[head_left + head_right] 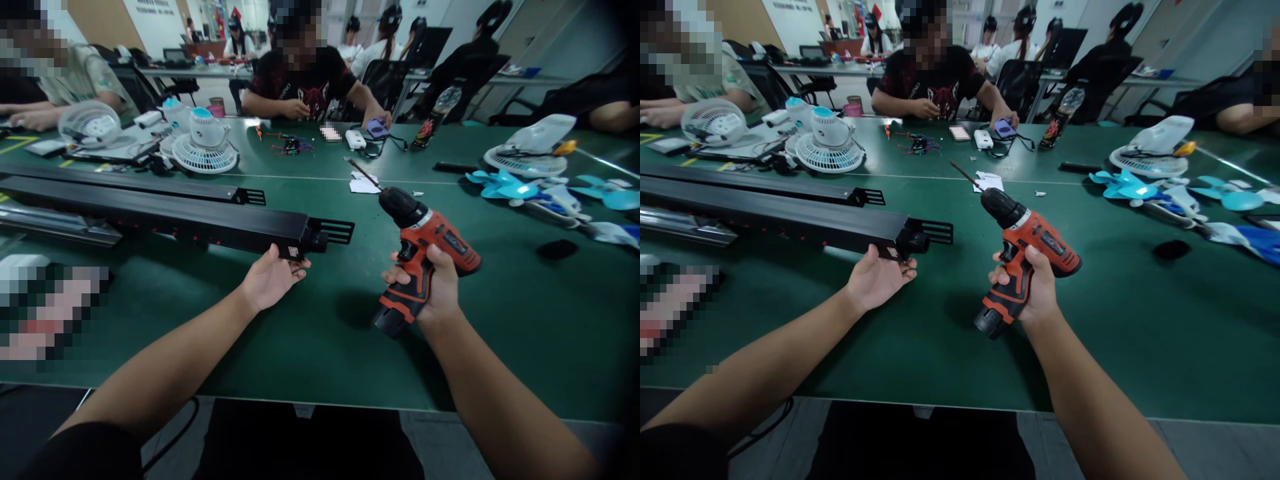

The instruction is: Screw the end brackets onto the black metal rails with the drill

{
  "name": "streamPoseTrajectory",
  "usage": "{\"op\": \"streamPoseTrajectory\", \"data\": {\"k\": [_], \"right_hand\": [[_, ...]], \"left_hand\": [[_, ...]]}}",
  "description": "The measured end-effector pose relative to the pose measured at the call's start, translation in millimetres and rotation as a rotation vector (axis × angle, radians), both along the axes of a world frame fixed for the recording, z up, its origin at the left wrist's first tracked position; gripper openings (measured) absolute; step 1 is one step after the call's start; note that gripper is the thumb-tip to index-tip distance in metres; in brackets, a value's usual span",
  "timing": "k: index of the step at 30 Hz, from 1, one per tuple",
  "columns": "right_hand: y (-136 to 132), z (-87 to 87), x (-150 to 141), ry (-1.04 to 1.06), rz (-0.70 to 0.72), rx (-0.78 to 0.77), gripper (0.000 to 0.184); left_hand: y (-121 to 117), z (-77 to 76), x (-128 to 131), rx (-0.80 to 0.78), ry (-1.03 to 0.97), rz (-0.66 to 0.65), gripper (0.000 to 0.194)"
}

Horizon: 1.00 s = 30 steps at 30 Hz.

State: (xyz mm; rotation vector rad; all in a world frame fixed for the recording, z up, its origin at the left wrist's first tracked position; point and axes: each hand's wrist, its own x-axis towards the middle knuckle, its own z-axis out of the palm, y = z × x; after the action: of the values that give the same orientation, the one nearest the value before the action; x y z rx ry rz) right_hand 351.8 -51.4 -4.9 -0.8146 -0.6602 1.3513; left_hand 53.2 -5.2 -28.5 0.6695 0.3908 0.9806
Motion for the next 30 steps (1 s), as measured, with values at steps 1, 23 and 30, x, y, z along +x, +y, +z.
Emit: {"op": "streamPoseTrajectory", "data": {"k": [1, 23, 30], "right_hand": [[-1.0, 2.1, -1.3, -0.002, -0.006, -0.005, 0.039], [-17.8, 25.5, -14.2, -0.037, 0.103, 0.091, 0.059], [-25.5, 23.0, 1.6, -0.043, 0.311, 0.089, 0.063]], "left_hand": [[-0.2, 0.4, 0.1, -0.005, -0.002, -0.001, 0.048], [0.6, -3.1, -0.5, -0.038, -0.004, 0.007, 0.047], [0.7, -2.3, -0.2, -0.026, -0.013, 0.0, 0.044]]}}
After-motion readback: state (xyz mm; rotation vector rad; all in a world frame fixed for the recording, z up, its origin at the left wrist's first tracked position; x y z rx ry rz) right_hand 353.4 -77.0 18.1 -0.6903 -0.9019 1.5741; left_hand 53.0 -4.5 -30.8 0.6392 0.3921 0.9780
